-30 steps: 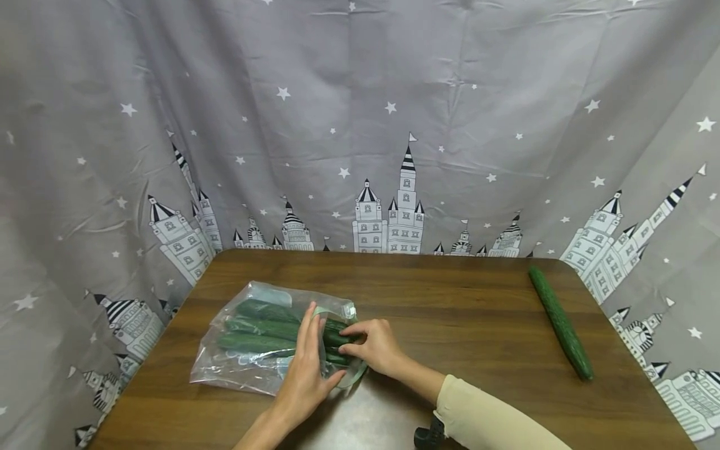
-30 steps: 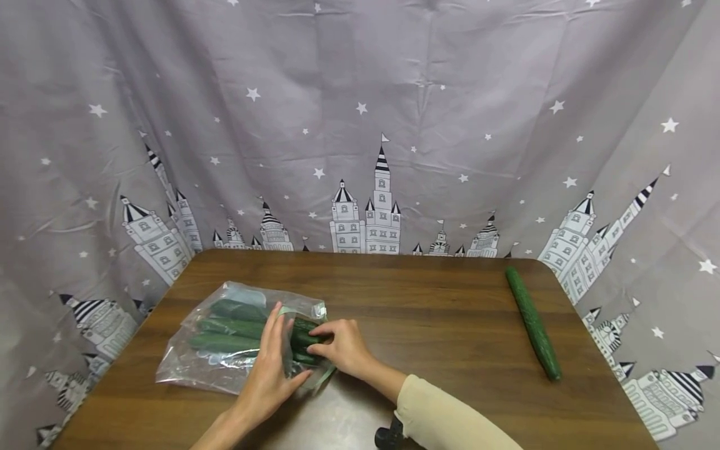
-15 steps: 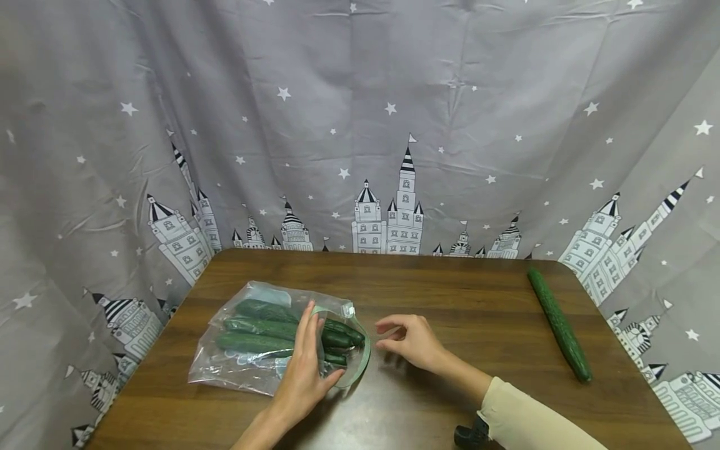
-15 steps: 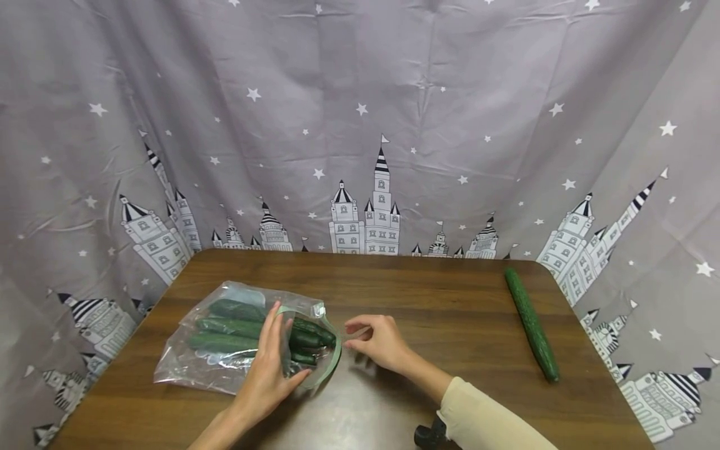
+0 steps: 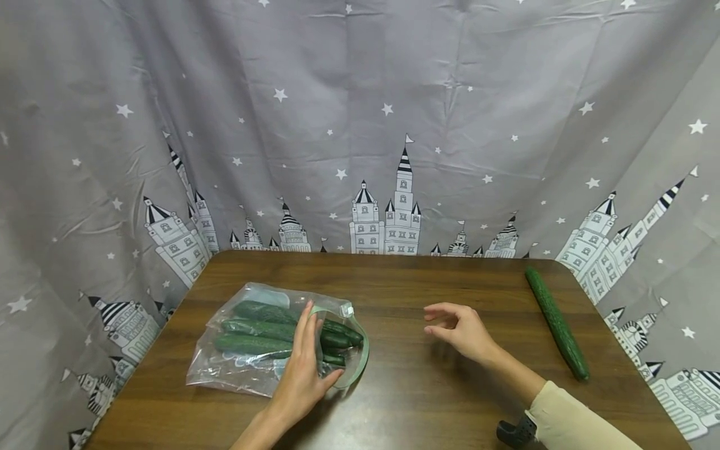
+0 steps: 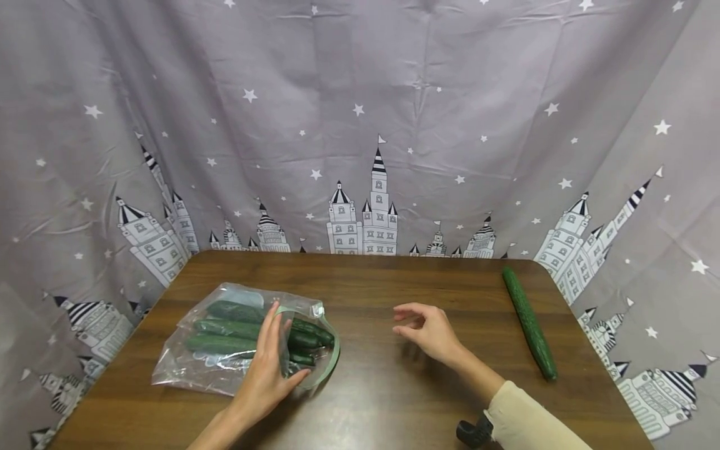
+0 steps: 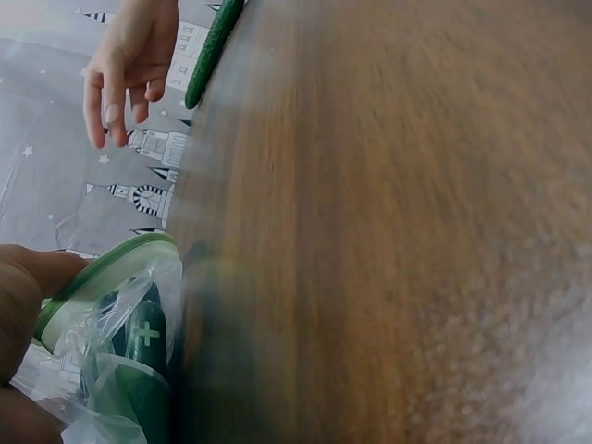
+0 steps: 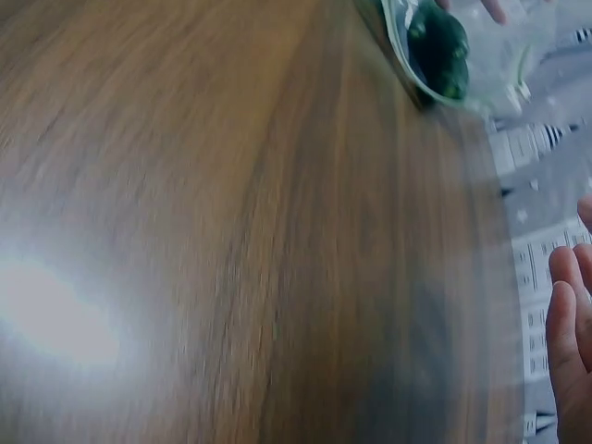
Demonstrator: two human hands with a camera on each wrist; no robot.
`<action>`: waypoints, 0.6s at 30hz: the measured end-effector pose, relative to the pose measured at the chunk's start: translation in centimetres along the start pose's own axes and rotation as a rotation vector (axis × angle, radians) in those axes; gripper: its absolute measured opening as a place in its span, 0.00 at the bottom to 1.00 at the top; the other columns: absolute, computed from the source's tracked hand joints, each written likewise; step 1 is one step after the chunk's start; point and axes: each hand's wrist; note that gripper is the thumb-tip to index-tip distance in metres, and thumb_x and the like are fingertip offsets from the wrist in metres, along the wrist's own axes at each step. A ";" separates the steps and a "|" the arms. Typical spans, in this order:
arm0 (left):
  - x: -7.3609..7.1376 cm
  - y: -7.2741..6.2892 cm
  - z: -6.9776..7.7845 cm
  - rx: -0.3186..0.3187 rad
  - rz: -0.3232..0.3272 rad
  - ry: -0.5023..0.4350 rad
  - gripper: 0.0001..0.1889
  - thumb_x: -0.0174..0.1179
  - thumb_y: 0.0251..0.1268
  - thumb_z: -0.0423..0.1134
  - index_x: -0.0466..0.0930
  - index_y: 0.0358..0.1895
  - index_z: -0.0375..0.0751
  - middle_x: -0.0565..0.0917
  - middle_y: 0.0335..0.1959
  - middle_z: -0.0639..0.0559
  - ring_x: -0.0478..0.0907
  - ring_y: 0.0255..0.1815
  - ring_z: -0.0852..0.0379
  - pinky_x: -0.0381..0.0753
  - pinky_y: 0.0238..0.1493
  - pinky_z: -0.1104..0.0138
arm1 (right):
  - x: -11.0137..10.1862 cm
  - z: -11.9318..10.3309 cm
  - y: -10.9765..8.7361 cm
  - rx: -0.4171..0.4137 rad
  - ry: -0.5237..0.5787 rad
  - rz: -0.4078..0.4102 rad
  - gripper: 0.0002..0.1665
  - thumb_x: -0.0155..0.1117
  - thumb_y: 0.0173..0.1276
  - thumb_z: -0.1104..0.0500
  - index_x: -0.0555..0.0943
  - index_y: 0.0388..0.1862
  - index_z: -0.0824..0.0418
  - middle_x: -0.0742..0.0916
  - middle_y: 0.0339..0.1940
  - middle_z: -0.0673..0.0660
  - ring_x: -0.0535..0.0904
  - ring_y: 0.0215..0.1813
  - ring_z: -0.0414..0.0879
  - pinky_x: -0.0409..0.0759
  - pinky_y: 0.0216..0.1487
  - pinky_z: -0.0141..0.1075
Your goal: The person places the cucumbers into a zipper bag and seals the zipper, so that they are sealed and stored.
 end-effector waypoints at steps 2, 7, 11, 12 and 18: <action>0.0 0.0 -0.1 0.004 0.005 0.007 0.77 0.88 0.27 0.24 0.39 0.83 0.34 0.44 0.85 0.41 0.71 0.70 0.36 0.76 0.63 0.52 | -0.8 0.2 -0.3 0.004 -0.007 0.014 0.22 0.76 0.63 0.69 0.84 0.57 0.69 0.88 0.48 0.69 0.90 0.40 0.48 0.89 0.39 0.36; 0.1 0.1 -0.2 0.024 0.007 0.018 0.75 0.87 0.26 0.23 0.42 0.83 0.31 0.45 0.83 0.36 0.74 0.67 0.35 0.78 0.62 0.52 | -2.9 0.8 -1.1 -0.011 -0.051 0.058 0.23 0.76 0.63 0.70 0.83 0.57 0.72 0.89 0.48 0.68 0.90 0.40 0.48 0.89 0.38 0.35; 0.1 0.2 -0.2 0.026 0.004 0.015 0.74 0.87 0.26 0.23 0.44 0.82 0.29 0.46 0.82 0.32 0.75 0.66 0.34 0.79 0.61 0.52 | -4.7 1.4 -1.9 -0.002 -0.087 0.103 0.23 0.76 0.63 0.70 0.83 0.57 0.72 0.89 0.46 0.69 0.90 0.39 0.47 0.88 0.37 0.33; 0.1 0.3 -0.2 0.025 0.003 0.018 0.74 0.87 0.26 0.23 0.44 0.82 0.29 0.46 0.82 0.32 0.75 0.66 0.35 0.78 0.61 0.52 | -5.2 1.6 -2.1 0.005 -0.090 0.113 0.23 0.76 0.63 0.70 0.83 0.57 0.71 0.89 0.46 0.69 0.90 0.39 0.46 0.88 0.37 0.33; 0.1 0.3 -0.3 0.018 -0.001 0.031 0.74 0.88 0.27 0.24 0.43 0.82 0.31 0.44 0.84 0.37 0.76 0.66 0.37 0.78 0.62 0.51 | -7.7 2.5 -3.4 0.039 -0.152 0.165 0.23 0.76 0.64 0.68 0.84 0.57 0.70 0.89 0.45 0.68 0.89 0.38 0.43 0.88 0.36 0.32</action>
Point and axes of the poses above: each hand's wrist, its own y-axis towards the middle knuckle, its own x-axis out of the palm, z = x × y
